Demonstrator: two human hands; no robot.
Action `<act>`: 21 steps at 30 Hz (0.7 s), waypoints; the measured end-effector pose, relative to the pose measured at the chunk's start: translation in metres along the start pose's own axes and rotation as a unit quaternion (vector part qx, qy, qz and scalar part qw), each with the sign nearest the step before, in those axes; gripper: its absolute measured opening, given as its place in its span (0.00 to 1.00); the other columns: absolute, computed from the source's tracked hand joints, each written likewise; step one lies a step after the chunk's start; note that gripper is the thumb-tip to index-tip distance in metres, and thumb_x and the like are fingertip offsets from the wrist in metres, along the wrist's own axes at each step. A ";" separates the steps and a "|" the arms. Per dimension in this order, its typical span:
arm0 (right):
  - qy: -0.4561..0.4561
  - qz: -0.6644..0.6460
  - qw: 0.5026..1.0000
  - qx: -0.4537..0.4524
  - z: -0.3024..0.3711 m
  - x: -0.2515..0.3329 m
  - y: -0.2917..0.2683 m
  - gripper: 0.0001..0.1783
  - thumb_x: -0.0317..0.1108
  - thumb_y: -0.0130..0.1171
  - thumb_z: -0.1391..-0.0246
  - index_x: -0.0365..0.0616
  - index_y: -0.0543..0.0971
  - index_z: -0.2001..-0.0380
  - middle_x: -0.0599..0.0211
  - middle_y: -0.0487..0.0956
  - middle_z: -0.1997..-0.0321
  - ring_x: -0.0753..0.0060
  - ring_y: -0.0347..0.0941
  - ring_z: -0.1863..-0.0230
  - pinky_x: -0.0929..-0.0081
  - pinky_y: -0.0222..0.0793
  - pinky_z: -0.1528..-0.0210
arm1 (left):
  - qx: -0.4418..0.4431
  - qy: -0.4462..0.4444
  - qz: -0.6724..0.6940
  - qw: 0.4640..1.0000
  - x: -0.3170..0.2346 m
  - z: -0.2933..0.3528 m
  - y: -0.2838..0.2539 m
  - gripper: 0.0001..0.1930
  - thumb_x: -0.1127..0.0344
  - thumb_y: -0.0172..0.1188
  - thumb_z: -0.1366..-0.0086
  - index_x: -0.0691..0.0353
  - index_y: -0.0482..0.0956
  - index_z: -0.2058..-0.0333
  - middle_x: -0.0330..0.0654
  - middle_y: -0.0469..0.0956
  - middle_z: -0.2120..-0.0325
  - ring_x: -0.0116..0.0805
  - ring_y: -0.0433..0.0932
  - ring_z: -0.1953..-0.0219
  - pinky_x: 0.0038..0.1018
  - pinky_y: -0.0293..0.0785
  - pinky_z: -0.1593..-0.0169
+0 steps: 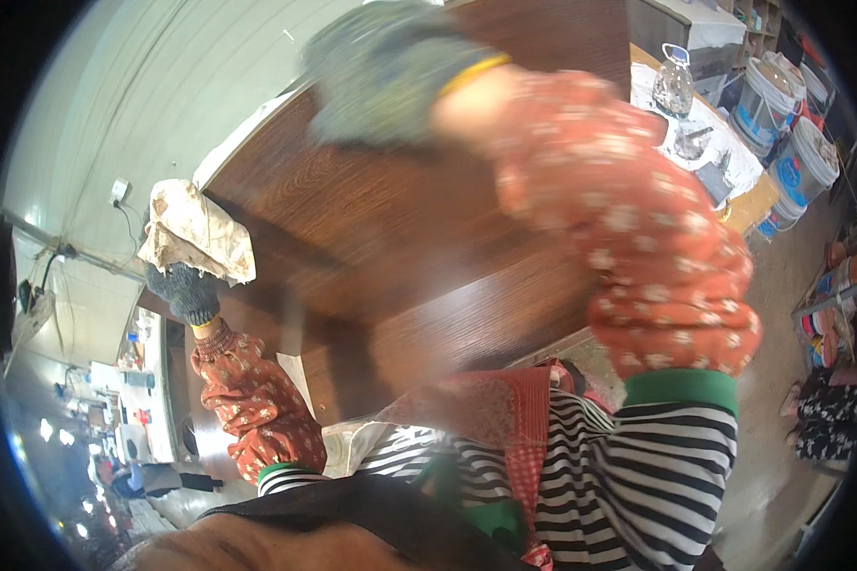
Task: The person wipes the surface of a large wooden panel with a cloth, then flips it over to wipe the other side. They repeat this process on multiple panels, handling them one at a time.
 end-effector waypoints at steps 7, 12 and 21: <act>0.151 0.141 0.975 -0.086 0.070 -0.124 -0.091 0.42 0.62 0.74 0.61 0.43 0.79 0.48 0.51 0.79 0.47 0.52 0.75 0.45 0.58 0.69 0.40 | -0.014 0.060 -0.079 0.995 -0.020 -0.012 0.001 0.21 0.57 0.61 0.34 0.69 0.79 0.52 0.48 0.82 0.57 0.40 0.81 0.58 0.33 0.76 0.52; 0.361 -0.002 0.909 -0.210 0.142 -0.196 -0.068 0.53 0.64 0.68 0.51 0.34 0.66 0.34 0.45 0.74 0.37 0.52 0.76 0.42 0.62 0.73 0.44 | -0.008 0.005 -0.011 1.000 -0.070 -0.033 0.024 0.24 0.59 0.65 0.40 0.68 0.78 0.49 0.48 0.82 0.59 0.42 0.82 0.59 0.34 0.77 0.54; 0.397 -0.336 0.831 -0.197 0.210 -0.131 0.025 0.48 0.51 0.67 0.44 0.32 0.59 0.31 0.43 0.66 0.31 0.51 0.64 0.32 0.61 0.61 0.32 | 0.139 0.186 -0.110 0.966 -0.230 -0.066 0.075 0.37 0.58 0.64 0.49 0.61 0.71 0.39 0.45 0.81 0.54 0.46 0.79 0.53 0.40 0.71 0.48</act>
Point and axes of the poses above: each hand's wrist, its own z-axis away from the middle knuckle, its own y-axis out of the palm, x = y × z, the point moved 3 cm from there along -z, towards the middle knuckle
